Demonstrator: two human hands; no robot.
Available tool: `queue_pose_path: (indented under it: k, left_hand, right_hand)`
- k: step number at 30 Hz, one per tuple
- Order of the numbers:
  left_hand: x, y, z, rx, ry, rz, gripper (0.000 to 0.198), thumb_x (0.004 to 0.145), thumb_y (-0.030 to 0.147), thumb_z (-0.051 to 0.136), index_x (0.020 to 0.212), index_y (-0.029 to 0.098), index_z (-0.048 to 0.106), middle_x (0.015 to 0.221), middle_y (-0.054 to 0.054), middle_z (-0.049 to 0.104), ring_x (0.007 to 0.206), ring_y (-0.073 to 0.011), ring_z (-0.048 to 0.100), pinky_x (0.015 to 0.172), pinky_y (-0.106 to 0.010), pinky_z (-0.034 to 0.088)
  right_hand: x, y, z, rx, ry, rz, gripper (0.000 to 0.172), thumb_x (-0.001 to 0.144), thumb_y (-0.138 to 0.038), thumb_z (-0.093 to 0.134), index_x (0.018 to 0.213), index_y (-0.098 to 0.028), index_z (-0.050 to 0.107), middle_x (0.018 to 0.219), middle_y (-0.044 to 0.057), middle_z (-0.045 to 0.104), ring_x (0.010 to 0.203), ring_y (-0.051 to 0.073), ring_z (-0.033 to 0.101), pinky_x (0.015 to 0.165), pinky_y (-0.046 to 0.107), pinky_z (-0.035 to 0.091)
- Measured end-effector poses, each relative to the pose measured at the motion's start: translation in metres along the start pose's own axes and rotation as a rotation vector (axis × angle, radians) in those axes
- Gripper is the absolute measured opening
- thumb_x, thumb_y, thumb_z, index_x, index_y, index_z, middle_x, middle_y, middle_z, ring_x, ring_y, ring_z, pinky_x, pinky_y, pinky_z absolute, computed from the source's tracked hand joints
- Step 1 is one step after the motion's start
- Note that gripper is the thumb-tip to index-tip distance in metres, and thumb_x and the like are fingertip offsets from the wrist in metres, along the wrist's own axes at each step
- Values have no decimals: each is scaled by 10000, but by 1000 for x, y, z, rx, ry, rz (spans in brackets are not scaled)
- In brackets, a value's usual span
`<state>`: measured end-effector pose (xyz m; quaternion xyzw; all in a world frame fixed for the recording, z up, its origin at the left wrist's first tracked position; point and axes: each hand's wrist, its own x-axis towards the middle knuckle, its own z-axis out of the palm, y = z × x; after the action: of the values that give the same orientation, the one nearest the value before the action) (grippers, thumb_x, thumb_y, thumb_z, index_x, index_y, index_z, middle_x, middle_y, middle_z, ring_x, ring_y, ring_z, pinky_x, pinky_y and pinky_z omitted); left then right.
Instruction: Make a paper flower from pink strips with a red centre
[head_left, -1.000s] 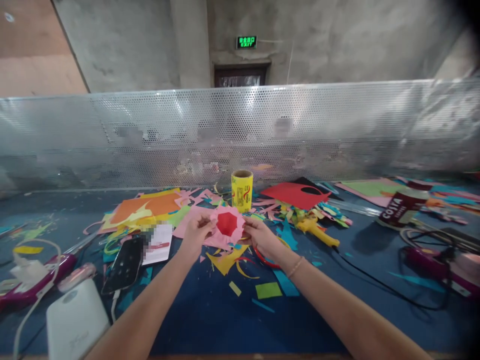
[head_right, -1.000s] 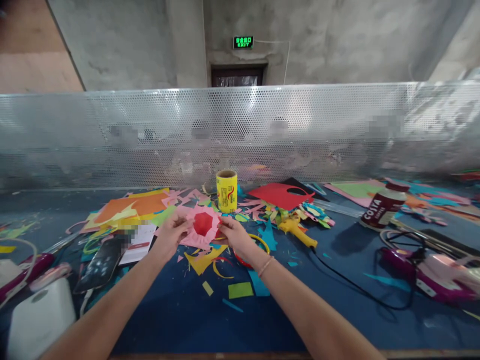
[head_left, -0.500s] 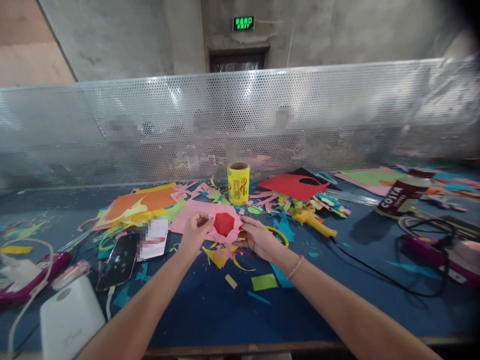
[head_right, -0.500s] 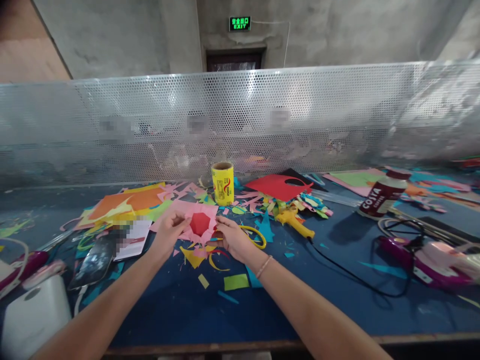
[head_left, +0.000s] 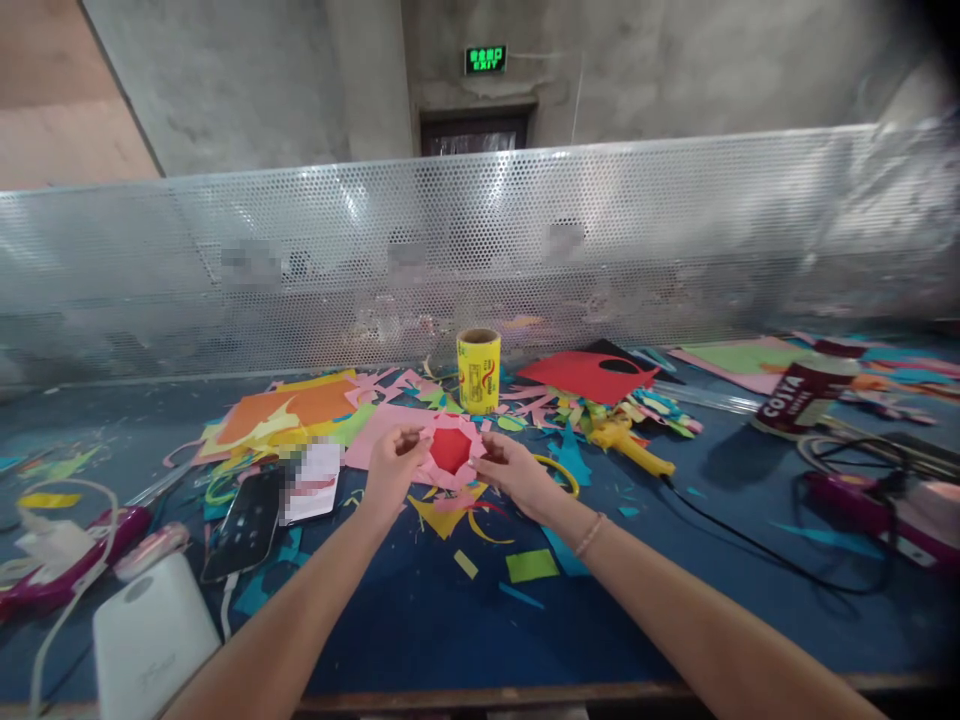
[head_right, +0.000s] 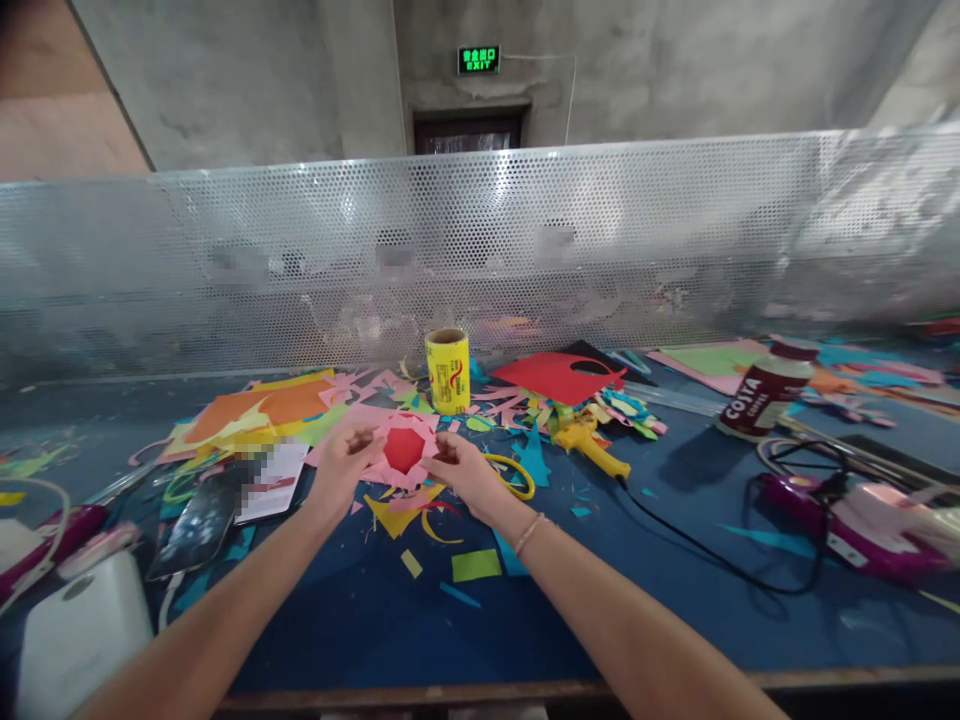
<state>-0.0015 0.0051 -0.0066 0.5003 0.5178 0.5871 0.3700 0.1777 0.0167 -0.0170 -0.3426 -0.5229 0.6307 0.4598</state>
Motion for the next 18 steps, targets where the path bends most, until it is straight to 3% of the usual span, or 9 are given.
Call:
queue_pose_path:
  k: [4, 10, 14, 18]
  left_hand:
    - [1, 0, 0, -15, -27, 37, 289, 669, 352, 649, 854, 137, 592, 798, -41, 614, 712, -124, 571, 610, -208, 451]
    - [7, -5, -5, 23, -97, 68, 261, 688, 383, 626, 778, 145, 563, 650, 0, 567, 556, -101, 528, 492, -193, 406]
    - [14, -4, -11, -1, -39, 61, 259, 644, 350, 652, 773, 151, 548, 662, -11, 593, 598, -126, 575, 542, -221, 451]
    - [21, -5, -23, 5, -6, 37, 277, 652, 382, 621, 792, 160, 532, 713, -39, 632, 596, -149, 588, 480, -233, 437]
  right_hand:
    - [4, 3, -2, -62, 27, -41, 342, 576, -336, 745, 826, -180, 572, 744, -17, 614, 666, 116, 581, 665, 269, 495]
    - [2, 1, -4, -92, 9, -52, 380, 555, -373, 754, 829, -176, 578, 730, -8, 618, 676, 137, 597, 698, 308, 505]
    - [7, 2, -10, -104, 24, -19, 362, 523, -361, 771, 756, -162, 579, 660, -15, 596, 599, 120, 580, 643, 290, 511]
    - [19, -3, -23, -123, 80, -63, 311, 528, -346, 749, 698, -169, 556, 624, -17, 580, 577, 129, 583, 598, 287, 518]
